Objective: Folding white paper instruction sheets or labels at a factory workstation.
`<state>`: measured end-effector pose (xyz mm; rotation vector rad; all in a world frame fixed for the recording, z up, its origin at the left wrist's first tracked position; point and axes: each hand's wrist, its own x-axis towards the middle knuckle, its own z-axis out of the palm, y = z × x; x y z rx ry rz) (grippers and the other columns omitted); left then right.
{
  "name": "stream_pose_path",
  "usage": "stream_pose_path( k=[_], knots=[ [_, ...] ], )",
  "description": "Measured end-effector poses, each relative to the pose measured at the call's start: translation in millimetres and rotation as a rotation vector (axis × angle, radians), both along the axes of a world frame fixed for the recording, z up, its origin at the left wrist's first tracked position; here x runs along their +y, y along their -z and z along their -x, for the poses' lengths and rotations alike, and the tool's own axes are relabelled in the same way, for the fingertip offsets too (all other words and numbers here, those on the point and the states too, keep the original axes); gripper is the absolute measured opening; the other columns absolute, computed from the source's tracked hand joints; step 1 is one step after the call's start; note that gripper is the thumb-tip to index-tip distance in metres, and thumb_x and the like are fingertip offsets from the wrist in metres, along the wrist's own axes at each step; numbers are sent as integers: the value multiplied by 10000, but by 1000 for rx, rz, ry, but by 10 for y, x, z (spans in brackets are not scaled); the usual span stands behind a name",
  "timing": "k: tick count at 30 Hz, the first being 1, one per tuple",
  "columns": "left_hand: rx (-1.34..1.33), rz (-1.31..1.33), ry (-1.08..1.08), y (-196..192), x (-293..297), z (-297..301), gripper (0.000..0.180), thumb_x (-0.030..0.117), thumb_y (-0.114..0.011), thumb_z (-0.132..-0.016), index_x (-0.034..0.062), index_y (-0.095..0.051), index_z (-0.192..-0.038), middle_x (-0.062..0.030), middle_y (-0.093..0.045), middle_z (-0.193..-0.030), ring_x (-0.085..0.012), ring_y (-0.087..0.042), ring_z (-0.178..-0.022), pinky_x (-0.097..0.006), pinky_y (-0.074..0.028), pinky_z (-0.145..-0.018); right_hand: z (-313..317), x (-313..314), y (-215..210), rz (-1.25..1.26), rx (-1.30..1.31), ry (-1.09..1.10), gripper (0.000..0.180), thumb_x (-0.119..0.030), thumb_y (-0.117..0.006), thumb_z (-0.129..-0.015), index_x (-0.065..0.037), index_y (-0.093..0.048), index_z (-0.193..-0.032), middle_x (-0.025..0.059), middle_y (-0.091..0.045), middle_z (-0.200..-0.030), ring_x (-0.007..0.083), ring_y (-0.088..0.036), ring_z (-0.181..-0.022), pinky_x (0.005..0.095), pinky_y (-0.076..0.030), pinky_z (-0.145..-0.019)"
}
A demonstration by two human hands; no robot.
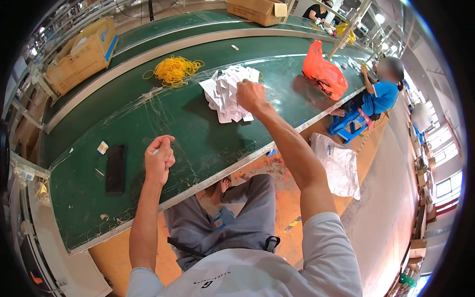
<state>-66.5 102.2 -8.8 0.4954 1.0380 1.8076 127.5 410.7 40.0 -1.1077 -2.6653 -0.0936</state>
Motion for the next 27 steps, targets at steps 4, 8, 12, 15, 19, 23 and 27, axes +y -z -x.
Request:
stream_pose_path(
  k=[4,8,12,15,19,23,27],
  knots=[
    [19,6,-38,19,-53,22,182,185,-734,-995,12,-719,-1048,71,-492,-668,-16,-352,-509,-224,-271,-456,-97,-345,-494,-154,296,-31,155,-175,-607,-938,-62,-713,-954,162,-737,-971,381,-718,-880,479,-558,-748],
    [24,62,-62,-101,-33,-65,230,164,-764,-967,-9,-734,-1115,68,-515,-709,-15,-339,-500,-222,-263,-454,-216,-688,-621,345,585,-137,156,-176,-658,-960,-50,-699,-1042,124,-742,-873,214,-684,-758,357,-497,-667],
    [12,52,-58,-68,-46,-63,255,146,-760,-964,-15,-727,-1159,69,-506,-710,-16,-325,-504,-231,-248,-451,-77,-1093,-455,927,756,-234,163,-179,-659,-990,-28,-661,-1052,-16,-656,-852,49,-511,-785,242,-414,-699],
    [-13,15,44,-108,-49,-51,320,147,-734,-981,-42,-678,-1233,76,-494,-719,-11,-351,-508,-223,-280,-456,18,-1285,-316,1115,717,-313,156,-168,-661,-992,-28,-664,-1060,-25,-649,-885,45,-534,-821,245,-429,-729],
    [-38,2,1,-22,-22,17,292,174,-784,-939,-20,-703,-1141,74,-486,-672,-21,-347,-512,-226,-256,-455,114,-1390,-233,1090,571,-392,150,-159,-664,-991,-15,-664,-1033,-22,-652,-869,45,-543,-796,253,-439,-703],
    [204,164,-155,-103,-11,-25,165,126,-821,-892,11,-711,-935,43,-566,-691,-34,-404,-523,-223,-280,-458,127,-1452,-232,859,386,-417,138,-147,-664,-995,-16,-668,-1039,-13,-675,-825,51,-564,-714,262,-454,-627],
    [413,139,-245,-20,40,-14,167,115,-851,-856,26,-709,-852,23,-609,-714,-34,-408,-519,-235,-282,-465,110,-1495,-213,600,364,-471,171,-152,-671,-1004,-6,-666,-1092,-5,-704,-845,63,-599,-718,260,-493,-647]
  ],
)
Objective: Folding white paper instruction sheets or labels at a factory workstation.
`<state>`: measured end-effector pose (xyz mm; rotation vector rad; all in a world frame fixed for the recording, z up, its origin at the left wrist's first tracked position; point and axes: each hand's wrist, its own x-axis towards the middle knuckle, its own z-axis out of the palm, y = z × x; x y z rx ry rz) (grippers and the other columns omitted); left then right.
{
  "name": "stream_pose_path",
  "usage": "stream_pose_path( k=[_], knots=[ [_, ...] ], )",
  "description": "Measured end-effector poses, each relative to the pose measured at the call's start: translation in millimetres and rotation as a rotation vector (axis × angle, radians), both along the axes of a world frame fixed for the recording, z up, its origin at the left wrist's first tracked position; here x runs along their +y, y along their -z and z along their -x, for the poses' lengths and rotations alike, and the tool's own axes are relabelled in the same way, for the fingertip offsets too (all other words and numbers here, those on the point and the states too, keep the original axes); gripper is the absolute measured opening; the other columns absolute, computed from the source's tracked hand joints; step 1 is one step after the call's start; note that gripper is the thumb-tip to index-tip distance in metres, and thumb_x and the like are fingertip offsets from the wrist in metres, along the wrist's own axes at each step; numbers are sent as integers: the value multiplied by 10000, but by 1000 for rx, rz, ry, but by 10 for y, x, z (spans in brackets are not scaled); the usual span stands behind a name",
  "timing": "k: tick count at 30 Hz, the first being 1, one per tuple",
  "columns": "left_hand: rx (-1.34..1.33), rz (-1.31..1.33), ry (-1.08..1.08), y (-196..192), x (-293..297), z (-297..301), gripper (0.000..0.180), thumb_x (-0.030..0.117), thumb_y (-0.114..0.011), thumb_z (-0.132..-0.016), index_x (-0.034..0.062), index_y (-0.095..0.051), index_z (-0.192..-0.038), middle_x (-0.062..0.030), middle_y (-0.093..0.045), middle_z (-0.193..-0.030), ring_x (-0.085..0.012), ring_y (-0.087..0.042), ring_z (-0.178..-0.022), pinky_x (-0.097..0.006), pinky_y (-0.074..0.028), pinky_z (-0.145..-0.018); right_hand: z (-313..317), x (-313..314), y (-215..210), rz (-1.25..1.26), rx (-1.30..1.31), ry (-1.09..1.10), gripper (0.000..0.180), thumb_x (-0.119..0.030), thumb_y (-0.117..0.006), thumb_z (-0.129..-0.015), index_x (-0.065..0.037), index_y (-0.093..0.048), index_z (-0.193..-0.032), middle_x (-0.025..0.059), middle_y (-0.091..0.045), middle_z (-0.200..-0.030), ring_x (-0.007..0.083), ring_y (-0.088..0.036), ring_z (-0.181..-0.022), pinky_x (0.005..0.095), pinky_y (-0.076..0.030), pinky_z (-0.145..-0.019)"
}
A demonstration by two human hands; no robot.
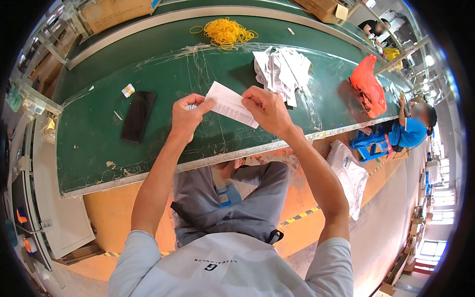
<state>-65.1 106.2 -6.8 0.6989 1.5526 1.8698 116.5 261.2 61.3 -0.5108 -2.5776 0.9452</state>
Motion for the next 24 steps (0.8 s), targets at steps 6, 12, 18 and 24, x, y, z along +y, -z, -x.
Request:
stream_pose_path(
  k=[6,12,18,24],
  knots=[
    [-353,-91,72,-63,-79,81,177,137,-845,-864,20,-712,-873,31,-562,-650,-52,-402,-507,-258,-320,-477,-133,-7,-3,708,169,163,299,-255,-713,-998,16,-702,-1123,63,-737,-919,114,-687,-811,272,-562,-713],
    [-388,-108,99,-6,-95,31,165,120,-833,-884,31,-695,-908,35,-543,-645,-61,-397,-499,-263,-312,-477,-390,-22,252,834,96,69,247,-233,-733,-983,-9,-715,-1085,32,-714,-913,84,-667,-805,241,-553,-738],
    [-546,-162,130,-48,-59,13,166,115,-825,-893,30,-691,-939,43,-530,-656,-57,-398,-504,-246,-298,-475,-373,-343,286,931,-13,-13,168,-156,-736,-967,-20,-695,-1056,23,-707,-900,83,-670,-761,239,-549,-698],
    [-547,-81,265,-48,-85,-13,163,112,-808,-901,33,-694,-987,65,-499,-656,-40,-398,-516,-239,-294,-463,-206,-708,277,951,-16,-38,321,-161,-724,-987,38,-644,-1225,87,-739,-1022,136,-718,-830,285,-592,-749]
  ],
)
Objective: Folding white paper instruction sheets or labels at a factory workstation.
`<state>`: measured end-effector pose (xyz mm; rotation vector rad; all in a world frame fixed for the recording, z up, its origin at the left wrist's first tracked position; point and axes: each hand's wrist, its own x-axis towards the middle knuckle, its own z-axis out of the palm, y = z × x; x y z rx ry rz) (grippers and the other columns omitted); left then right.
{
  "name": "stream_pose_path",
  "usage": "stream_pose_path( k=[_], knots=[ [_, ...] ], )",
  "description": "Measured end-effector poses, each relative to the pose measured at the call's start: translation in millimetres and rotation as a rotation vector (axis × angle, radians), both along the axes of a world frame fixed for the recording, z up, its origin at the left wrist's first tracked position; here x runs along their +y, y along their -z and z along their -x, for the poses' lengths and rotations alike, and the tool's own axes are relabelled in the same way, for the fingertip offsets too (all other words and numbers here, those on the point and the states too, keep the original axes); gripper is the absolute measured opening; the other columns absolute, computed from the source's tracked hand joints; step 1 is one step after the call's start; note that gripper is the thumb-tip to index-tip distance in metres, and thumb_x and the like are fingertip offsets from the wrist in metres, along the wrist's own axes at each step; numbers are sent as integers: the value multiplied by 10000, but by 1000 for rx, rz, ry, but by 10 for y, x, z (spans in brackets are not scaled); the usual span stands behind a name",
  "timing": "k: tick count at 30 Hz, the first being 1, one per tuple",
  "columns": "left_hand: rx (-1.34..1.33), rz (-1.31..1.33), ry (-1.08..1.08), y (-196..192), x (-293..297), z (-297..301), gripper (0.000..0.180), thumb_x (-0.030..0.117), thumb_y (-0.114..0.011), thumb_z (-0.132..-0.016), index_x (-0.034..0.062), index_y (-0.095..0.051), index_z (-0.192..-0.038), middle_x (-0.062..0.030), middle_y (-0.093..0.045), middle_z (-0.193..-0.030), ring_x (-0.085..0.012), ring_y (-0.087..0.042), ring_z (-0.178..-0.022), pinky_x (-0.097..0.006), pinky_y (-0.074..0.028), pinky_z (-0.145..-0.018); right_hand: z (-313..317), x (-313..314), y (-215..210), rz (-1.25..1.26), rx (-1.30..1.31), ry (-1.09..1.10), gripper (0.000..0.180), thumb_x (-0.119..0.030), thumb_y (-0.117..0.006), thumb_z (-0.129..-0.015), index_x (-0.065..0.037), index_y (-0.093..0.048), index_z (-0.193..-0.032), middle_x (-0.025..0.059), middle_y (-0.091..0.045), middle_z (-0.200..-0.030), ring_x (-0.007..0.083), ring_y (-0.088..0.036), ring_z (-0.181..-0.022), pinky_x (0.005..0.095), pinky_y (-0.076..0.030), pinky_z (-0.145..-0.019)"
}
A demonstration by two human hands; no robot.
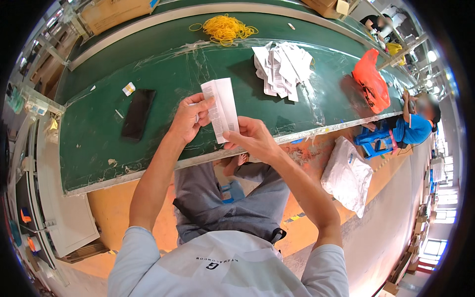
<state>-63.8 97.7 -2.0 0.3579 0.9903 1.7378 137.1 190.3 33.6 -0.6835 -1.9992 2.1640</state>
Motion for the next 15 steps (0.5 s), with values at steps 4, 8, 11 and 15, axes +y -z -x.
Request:
stream_pose_path(
  k=[4,8,11,15],
  knots=[
    [-59,-52,222,-29,-52,70,158,155,-765,-932,30,-702,-1005,72,-515,-660,-12,-420,-511,-205,-298,-446,-253,243,-125,-767,272,292,449,-87,-773,-910,-24,-614,-1325,134,-668,-1267,239,-657,-1154,389,-566,-943],
    [-66,-58,486,-66,-78,70,154,182,-765,-926,44,-715,-972,61,-522,-642,-11,-426,-502,-201,-297,-435,-222,259,-373,-1499,321,181,617,-36,-830,-707,-111,-656,-1294,164,-549,-1440,402,-513,-1354,482,-467,-1083],
    [-17,-10,533,-35,-85,27,146,185,-751,-931,43,-715,-937,65,-507,-618,-14,-425,-486,-200,-293,-423,-70,207,-359,-1664,490,-49,556,-42,-813,-660,-104,-713,-1204,140,-554,-1444,367,-518,-1368,490,-479,-1071],
    [72,7,564,79,-37,51,153,188,-742,-932,42,-716,-895,64,-512,-609,-19,-429,-477,-196,-301,-425,-2,199,-268,-1667,662,-237,350,-134,-751,-628,-45,-716,-965,119,-650,-1284,324,-604,-1267,488,-517,-1023]
  ],
)
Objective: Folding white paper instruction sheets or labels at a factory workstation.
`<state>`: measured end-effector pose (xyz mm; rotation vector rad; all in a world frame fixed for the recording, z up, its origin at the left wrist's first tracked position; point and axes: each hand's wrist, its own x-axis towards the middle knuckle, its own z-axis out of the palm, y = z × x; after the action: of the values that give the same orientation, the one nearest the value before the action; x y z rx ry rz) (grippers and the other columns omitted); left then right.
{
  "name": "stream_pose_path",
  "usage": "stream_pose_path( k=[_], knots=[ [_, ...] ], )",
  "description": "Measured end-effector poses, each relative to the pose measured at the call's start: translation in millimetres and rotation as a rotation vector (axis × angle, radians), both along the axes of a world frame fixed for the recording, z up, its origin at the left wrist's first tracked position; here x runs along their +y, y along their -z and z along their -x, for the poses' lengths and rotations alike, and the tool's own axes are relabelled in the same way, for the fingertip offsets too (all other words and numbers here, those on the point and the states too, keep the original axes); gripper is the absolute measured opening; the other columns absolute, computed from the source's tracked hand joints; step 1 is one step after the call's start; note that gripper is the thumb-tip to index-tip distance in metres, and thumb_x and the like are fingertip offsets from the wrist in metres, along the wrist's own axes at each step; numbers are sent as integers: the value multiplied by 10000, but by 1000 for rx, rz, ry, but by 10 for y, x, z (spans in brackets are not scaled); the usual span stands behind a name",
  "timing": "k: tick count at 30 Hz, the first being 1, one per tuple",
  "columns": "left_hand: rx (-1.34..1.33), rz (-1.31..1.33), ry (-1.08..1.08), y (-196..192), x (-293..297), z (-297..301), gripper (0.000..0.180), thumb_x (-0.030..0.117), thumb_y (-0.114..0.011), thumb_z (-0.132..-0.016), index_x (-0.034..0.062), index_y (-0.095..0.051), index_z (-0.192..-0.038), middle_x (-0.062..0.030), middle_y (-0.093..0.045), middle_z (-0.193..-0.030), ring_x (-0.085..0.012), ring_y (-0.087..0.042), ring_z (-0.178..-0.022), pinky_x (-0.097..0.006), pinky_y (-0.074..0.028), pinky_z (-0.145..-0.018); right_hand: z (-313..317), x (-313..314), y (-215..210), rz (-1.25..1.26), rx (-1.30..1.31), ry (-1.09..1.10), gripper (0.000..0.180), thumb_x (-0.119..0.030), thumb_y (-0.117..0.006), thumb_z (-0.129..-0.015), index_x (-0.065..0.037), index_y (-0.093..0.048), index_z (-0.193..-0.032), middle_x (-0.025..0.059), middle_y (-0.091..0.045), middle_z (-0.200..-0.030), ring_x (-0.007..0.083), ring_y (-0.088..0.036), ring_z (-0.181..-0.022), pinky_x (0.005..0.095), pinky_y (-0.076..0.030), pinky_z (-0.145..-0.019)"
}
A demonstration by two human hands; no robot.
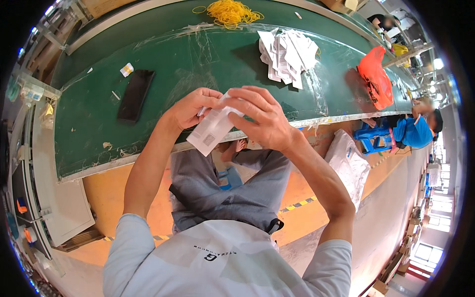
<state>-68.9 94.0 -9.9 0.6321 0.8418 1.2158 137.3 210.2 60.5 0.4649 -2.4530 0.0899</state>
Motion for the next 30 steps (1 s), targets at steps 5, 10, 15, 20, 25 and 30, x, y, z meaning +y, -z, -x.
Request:
stream_pose_path(
  k=[5,10,15,20,25,30],
  knots=[
    [60,-35,126,-22,22,29,190,195,-760,-921,15,-721,-968,47,-584,-700,-9,-478,-549,-190,-358,-485,-81,-77,33,-12,29,-85,319,-176,-707,-606,1,-664,-868,106,-683,-1087,296,-669,-1091,459,-553,-951],
    [208,-37,-247,-90,-28,-94,132,128,-765,-919,28,-736,-1000,34,-627,-790,-27,-495,-633,-221,-371,-516,-196,-134,125,9,-19,129,243,-138,-689,-623,-35,-602,-826,71,-654,-984,266,-666,-975,405,-538,-822],
    [1023,-332,-781,-271,-571,-236,329,195,-858,-821,99,-743,-1114,27,-601,-696,-95,-579,-635,-277,-452,-572,-416,-187,406,5,-131,309,205,-141,-685,-683,-72,-585,-849,50,-634,-961,243,-645,-987,384,-502,-844],
    [1587,-629,-486,-285,-939,-614,413,254,-865,-770,124,-751,-1144,-41,-579,-729,-220,-602,-666,-350,-479,-600,-471,-277,515,37,-156,307,207,-178,-696,-709,-84,-576,-849,41,-643,-969,243,-641,-999,387,-493,-878],
    [1777,-537,-408,-47,-920,-753,354,214,-829,-794,118,-758,-1127,-63,-559,-743,-259,-618,-709,-392,-491,-630,-457,-244,574,108,-133,245,230,-184,-716,-699,-87,-585,-862,41,-647,-981,252,-643,-991,396,-495,-901],
    [1755,-429,-491,-42,-927,-779,242,167,-811,-812,105,-778,-1043,-67,-581,-736,-268,-631,-709,-391,-497,-624,-686,-87,605,295,-177,315,283,-113,-761,-716,-91,-667,-982,55,-659,-1021,276,-653,-1024,416,-502,-902]
  ],
)
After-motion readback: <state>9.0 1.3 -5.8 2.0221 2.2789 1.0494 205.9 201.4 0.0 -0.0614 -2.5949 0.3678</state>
